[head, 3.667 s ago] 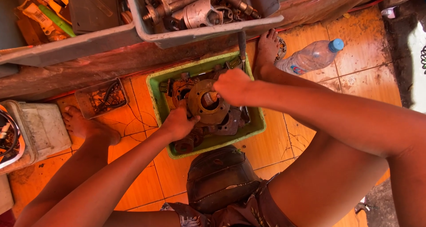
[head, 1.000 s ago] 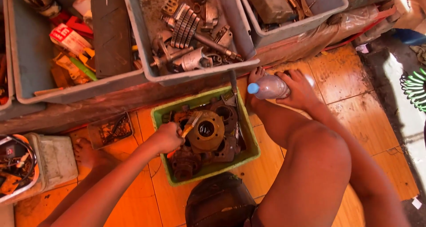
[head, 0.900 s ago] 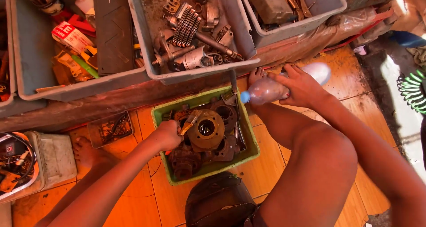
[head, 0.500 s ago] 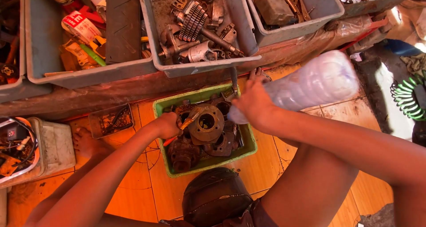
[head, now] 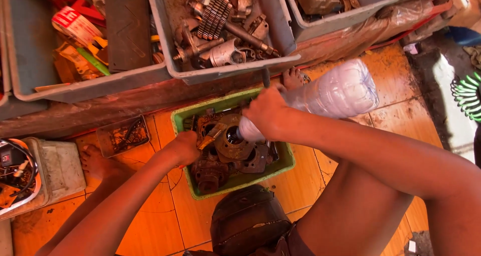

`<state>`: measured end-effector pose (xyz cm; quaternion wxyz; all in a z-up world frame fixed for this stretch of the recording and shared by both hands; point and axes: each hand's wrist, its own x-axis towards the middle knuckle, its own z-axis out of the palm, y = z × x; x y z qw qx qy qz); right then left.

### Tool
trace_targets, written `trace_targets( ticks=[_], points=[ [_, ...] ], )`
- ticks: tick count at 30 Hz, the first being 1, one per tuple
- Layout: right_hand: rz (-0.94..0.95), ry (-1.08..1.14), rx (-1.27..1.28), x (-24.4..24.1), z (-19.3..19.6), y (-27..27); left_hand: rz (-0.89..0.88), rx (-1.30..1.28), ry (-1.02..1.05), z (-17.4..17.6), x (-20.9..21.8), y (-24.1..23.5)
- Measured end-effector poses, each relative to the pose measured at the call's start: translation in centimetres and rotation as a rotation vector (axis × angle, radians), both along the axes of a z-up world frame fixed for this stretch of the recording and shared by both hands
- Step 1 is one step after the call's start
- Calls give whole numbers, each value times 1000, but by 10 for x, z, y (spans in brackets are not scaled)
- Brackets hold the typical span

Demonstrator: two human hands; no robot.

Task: Cleaning motorcycle engine components using a brush and solvent in a plastic tray.

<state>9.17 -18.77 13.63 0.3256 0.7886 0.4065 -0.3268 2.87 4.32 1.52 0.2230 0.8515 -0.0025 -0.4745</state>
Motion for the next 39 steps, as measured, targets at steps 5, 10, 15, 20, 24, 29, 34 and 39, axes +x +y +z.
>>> trace_targets(
  ticks=[5,10,15,20,24,29,34,39],
  points=[
    [37,7,-82,-7,-2,15,-24,75,-127,-39,0,11],
    [42,-98,63,-4,-27,8,6,100,-177,-36,1,7],
    [21,-30,148,-2,-47,-4,1,140,-205,-29,9,5],
    [-88,-150,121,6,-49,-2,-10,155,-225,-22,5,0],
    [-79,33,117,0,-34,-1,-30,167,-202,-11,6,-3],
    [-93,-149,111,9,-50,2,-46,243,-217,-13,3,-1],
    [-63,-12,65,11,-37,-9,-49,243,-210,-12,4,4],
    [-126,-61,117,21,-49,-26,-70,275,-224,-4,0,0]
  ],
)
